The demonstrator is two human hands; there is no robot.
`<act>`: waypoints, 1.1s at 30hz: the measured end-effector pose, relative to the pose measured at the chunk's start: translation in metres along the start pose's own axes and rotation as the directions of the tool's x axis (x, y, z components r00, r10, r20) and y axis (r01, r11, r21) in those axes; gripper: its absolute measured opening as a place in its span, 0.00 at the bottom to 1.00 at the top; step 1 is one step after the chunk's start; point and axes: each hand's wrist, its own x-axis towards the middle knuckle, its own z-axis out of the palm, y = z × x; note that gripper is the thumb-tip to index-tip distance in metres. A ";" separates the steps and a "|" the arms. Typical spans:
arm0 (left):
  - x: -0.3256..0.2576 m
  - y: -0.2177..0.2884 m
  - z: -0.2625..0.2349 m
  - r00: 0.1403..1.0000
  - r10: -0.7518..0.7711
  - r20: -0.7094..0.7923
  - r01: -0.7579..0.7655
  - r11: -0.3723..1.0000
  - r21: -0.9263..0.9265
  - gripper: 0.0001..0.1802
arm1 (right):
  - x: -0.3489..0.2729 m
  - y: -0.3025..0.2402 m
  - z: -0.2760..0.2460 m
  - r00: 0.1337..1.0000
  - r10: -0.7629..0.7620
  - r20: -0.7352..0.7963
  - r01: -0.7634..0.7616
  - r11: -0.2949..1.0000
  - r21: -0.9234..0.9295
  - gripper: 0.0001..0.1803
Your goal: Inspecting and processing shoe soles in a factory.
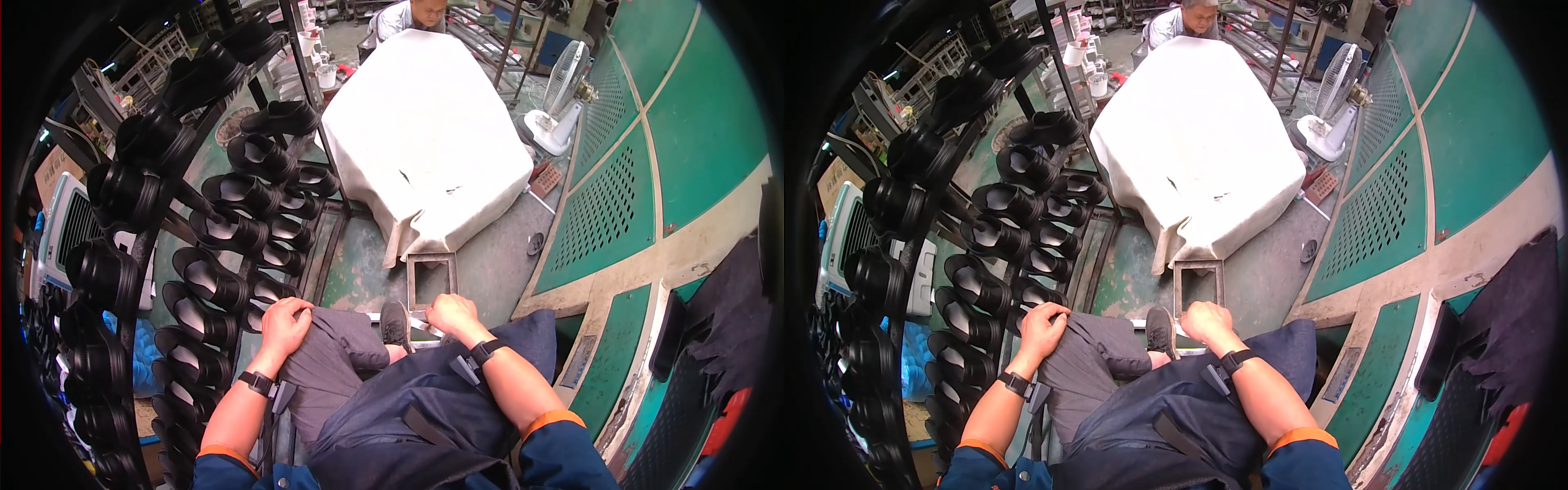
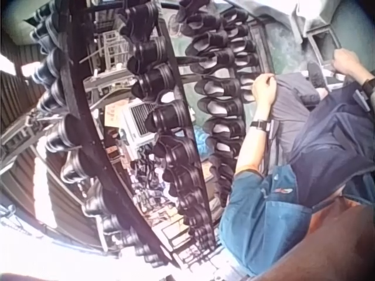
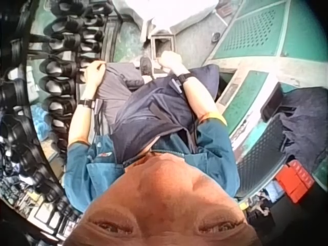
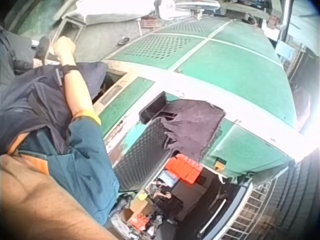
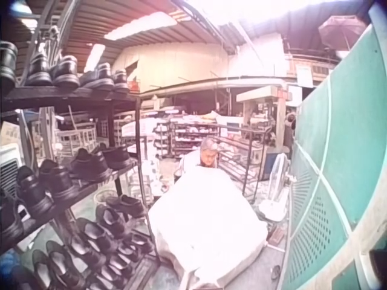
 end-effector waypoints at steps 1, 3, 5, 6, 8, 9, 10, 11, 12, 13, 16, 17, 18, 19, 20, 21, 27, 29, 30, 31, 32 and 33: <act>0.000 0.000 0.000 1.000 -0.002 0.000 0.002 1.000 -0.001 0.10 | 0.000 0.000 0.000 1.000 -0.006 0.002 0.006 1.000 0.002 0.23; 0.000 0.000 0.000 1.000 -0.001 -0.002 0.001 1.000 0.000 0.10 | 0.001 0.001 0.001 1.000 0.002 -0.001 -0.002 1.000 -0.002 0.23; 0.000 0.000 -0.001 1.000 0.002 -0.006 -0.002 1.000 0.001 0.10 | 0.000 0.001 0.001 1.000 -0.011 -0.008 0.011 1.000 0.003 0.23; -0.001 0.000 -0.001 1.000 0.000 0.004 0.000 1.000 0.008 0.10 | 0.000 0.001 0.001 1.000 -0.008 -0.016 0.008 1.000 0.002 0.23; 0.000 0.000 -0.001 1.000 0.001 0.013 -0.001 1.000 0.013 0.10 | -0.001 0.001 0.001 1.000 -0.017 -0.017 0.017 1.000 0.004 0.23; 0.000 0.000 -0.001 1.000 0.006 -0.001 -0.006 1.000 0.001 0.10 | -0.001 0.000 0.001 1.000 -0.015 -0.023 0.015 1.000 0.003 0.23; 0.000 0.000 -0.001 1.000 0.004 -0.010 -0.004 1.000 0.002 0.10 | -0.002 0.001 0.002 1.000 -0.017 -0.019 0.017 1.000 0.001 0.23; -0.001 0.000 -0.001 1.000 0.009 -0.016 -0.009 1.000 -0.011 0.10 | -0.002 0.001 0.002 1.000 -0.014 -0.012 0.014 1.000 0.000 0.22; 0.000 0.000 0.000 1.000 0.003 -0.014 -0.003 1.000 -0.011 0.10 | -0.002 0.001 0.002 1.000 -0.010 -0.014 0.010 1.000 -0.004 0.22; 0.000 0.000 -0.001 1.000 -0.003 -0.011 0.003 1.000 -0.010 0.10 | -0.001 0.001 0.002 1.000 -0.017 -0.010 0.017 1.000 -0.008 0.22; 0.000 -0.001 0.000 1.000 -0.011 -0.005 0.011 1.000 0.010 0.10 | -0.001 0.001 0.004 1.000 -0.025 -0.011 0.025 1.000 -0.008 0.22; 0.000 -0.001 0.000 1.000 -0.004 -0.011 0.004 1.000 0.000 0.10 | 0.000 0.001 0.004 1.000 -0.022 -0.014 0.022 1.000 -0.005 0.21; -0.001 -0.002 0.000 1.000 -0.008 -0.007 0.008 1.000 -0.003 0.10 | 0.000 0.001 0.005 1.000 -0.012 -0.020 0.012 1.000 -0.005 0.21; -0.001 -0.002 0.000 1.000 -0.012 -0.003 0.012 1.000 -0.006 0.10 | 0.000 0.001 0.006 1.000 -0.019 -0.016 0.019 1.000 -0.001 0.21; -0.001 -0.002 0.000 1.000 -0.012 -0.004 0.012 1.000 -0.007 0.10 | 0.000 0.001 0.006 1.000 -0.017 -0.018 0.017 1.000 -0.005 0.21; -0.001 -0.002 0.000 1.000 -0.012 -0.004 0.012 1.000 -0.004 0.09 | 0.000 0.002 0.006 1.000 -0.013 -0.028 0.012 1.000 -0.012 0.21; 0.000 -0.003 -0.001 1.000 0.004 -0.008 -0.004 1.000 -0.014 0.10 | -0.001 0.000 0.005 1.000 -0.014 -0.010 0.014 1.000 -0.012 0.21; 0.000 -0.003 -0.001 1.000 -0.001 0.003 0.001 1.000 -0.016 0.10 | -0.001 0.000 0.004 1.000 -0.015 -0.011 0.015 1.000 -0.006 0.21; 0.000 -0.003 -0.001 1.000 0.001 0.011 -0.001 1.000 -0.009 0.10 | -0.001 0.001 0.005 1.000 -0.015 -0.010 0.015 1.000 -0.001 0.21; 0.000 -0.003 -0.001 1.000 0.003 0.019 -0.003 1.000 -0.001 0.10 | -0.001 0.001 0.005 1.000 -0.014 -0.004 0.014 1.000 -0.006 0.21; 0.000 -0.003 -0.001 1.000 0.007 0.011 -0.007 1.000 0.010 0.10 | 0.000 0.001 0.005 1.000 -0.008 -0.009 0.008 1.000 -0.004 0.21; 0.000 -0.003 -0.001 1.000 0.010 0.007 -0.010 1.000 -0.004 0.10 | 0.000 0.001 0.005 1.000 -0.002 -0.020 0.001 1.000 -0.004 0.21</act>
